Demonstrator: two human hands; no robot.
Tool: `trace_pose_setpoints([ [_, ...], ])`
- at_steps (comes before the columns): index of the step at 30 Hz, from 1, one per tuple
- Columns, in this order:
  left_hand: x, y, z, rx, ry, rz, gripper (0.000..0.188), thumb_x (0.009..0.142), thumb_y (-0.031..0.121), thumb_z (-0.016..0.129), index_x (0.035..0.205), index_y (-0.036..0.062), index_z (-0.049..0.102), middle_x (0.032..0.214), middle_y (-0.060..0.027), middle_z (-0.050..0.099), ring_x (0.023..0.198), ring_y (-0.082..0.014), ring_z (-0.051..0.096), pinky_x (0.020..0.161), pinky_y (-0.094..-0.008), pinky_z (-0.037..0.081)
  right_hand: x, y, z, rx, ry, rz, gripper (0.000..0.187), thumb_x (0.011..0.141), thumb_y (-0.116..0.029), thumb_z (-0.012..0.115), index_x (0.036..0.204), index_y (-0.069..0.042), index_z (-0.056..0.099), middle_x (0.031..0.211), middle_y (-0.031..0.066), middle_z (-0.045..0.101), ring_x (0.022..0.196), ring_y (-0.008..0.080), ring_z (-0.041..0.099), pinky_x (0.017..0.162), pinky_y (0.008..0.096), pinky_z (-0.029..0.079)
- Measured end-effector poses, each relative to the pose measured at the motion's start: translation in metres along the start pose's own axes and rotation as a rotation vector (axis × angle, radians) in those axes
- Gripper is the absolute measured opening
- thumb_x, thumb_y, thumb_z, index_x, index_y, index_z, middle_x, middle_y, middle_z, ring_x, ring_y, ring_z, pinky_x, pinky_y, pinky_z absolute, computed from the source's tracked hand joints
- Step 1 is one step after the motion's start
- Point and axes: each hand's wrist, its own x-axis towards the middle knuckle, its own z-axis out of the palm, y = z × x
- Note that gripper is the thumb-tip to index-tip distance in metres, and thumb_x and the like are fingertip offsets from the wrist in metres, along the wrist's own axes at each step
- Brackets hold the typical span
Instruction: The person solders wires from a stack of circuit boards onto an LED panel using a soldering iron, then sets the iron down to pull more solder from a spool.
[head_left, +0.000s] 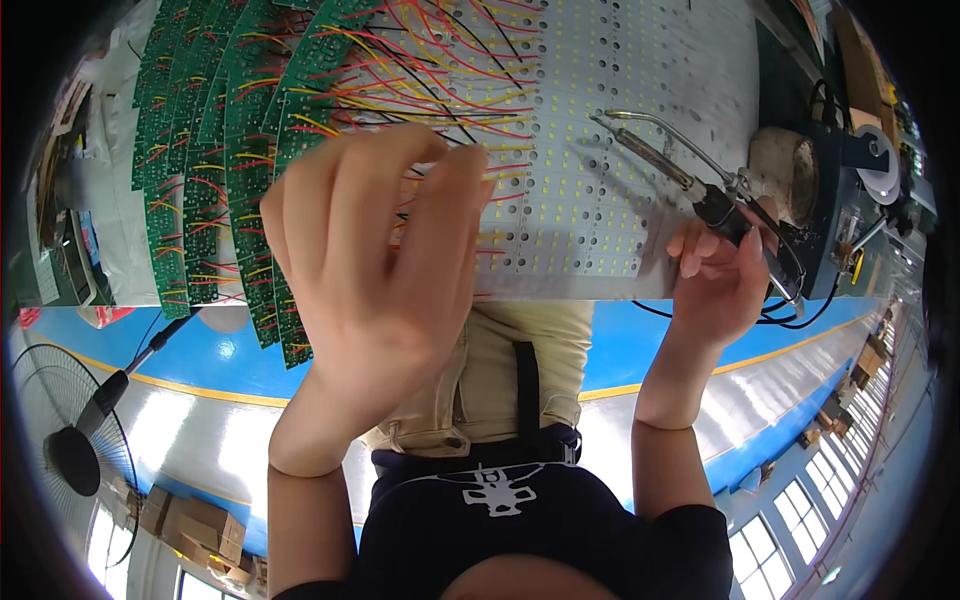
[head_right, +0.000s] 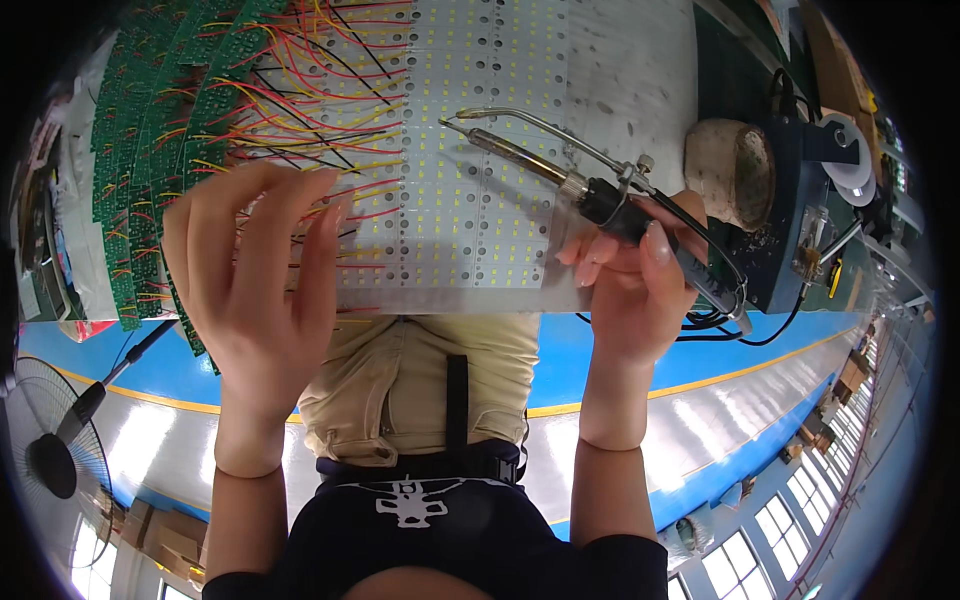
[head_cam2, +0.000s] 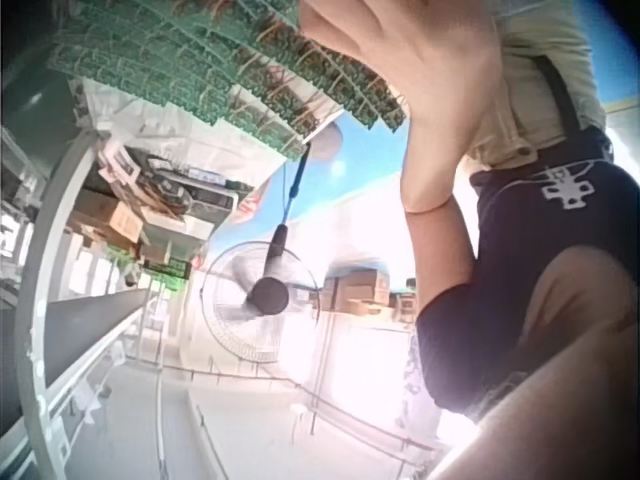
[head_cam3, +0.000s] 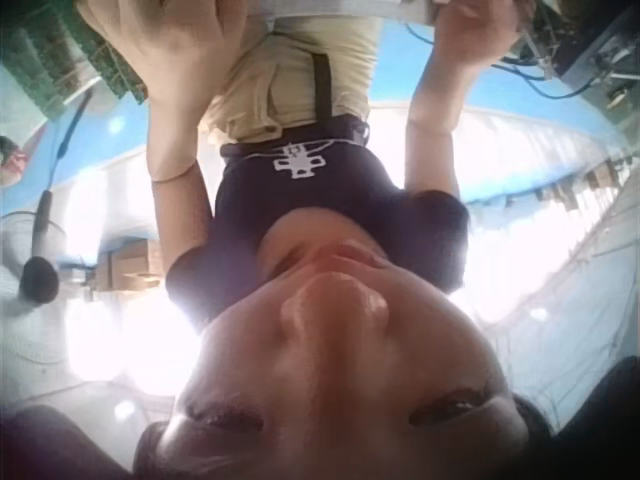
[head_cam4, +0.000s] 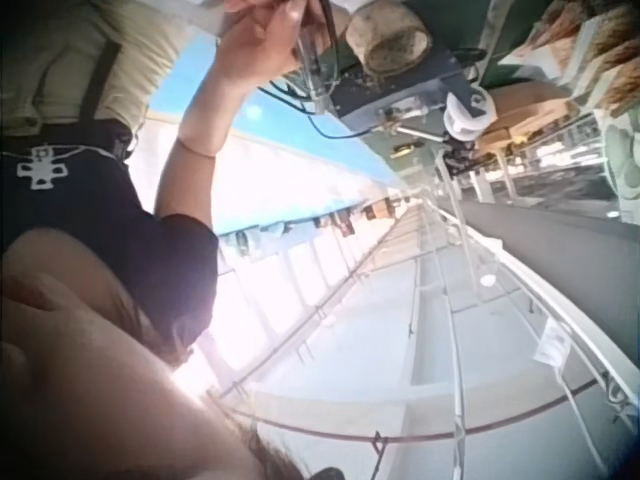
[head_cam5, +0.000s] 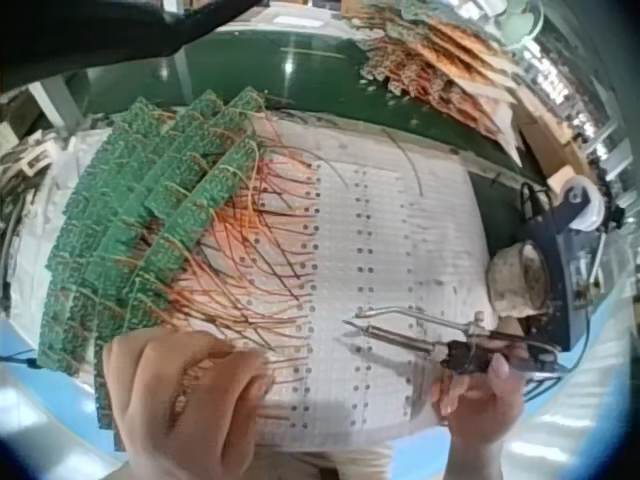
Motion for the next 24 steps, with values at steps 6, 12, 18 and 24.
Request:
trace_pose_setpoints([
  [6, 0.012, -0.002, 0.015, 0.019, -0.031, -0.071, 0.015, 0.065, 0.006, 0.067, 0.079, 0.0103, 0.062, 0.081, -0.0028, 0.052, 0.075, -0.0205, 0.047, 0.068, -0.0321, 0.036, 0.005, 0.0, 0.009, -0.221, -0.154, -0.021, 0.018, 0.078, -0.005, 0.055, 0.09, 0.002, 0.044, 0.068, 0.0149, 0.053, 0.057, 0.0209, 0.056, 0.064, 0.0389, 0.051],
  [12, 0.015, -0.001, 0.019, -0.029, -0.058, -0.078, 0.014, 0.065, 0.004, 0.067, 0.076, 0.0085, 0.06, 0.079, -0.0035, 0.051, 0.074, -0.0209, 0.047, 0.067, -0.0326, 0.036, 0.004, -0.002, 0.011, -0.268, -0.123, 0.025, 0.021, 0.076, -0.005, 0.06, 0.082, -0.001, 0.041, 0.073, 0.0146, 0.053, 0.059, 0.0184, 0.056, 0.056, 0.0324, 0.048],
  [18, 0.016, -0.002, 0.018, -0.052, -0.081, -0.083, 0.012, 0.066, 0.003, 0.065, 0.073, 0.006, 0.057, 0.08, -0.0052, 0.05, 0.075, -0.0222, 0.046, 0.066, -0.0332, 0.036, 0.002, 0.0, 0.009, -0.304, -0.124, 0.019, 0.024, 0.074, -0.006, 0.063, 0.081, -0.002, 0.041, 0.074, 0.0135, 0.052, 0.058, 0.0167, 0.055, 0.053, 0.0293, 0.046],
  [24, 0.014, -0.002, 0.021, -0.074, -0.089, -0.103, 0.012, 0.067, 0.002, 0.064, 0.075, 0.0051, 0.056, 0.081, -0.0062, 0.05, 0.076, -0.0231, 0.046, 0.068, -0.0333, 0.036, 0.003, 0.002, 0.006, -0.299, -0.126, 0.01, 0.024, 0.072, -0.005, 0.064, 0.081, -0.002, 0.042, 0.075, 0.0129, 0.052, 0.057, 0.0162, 0.054, 0.052, 0.0287, 0.046],
])
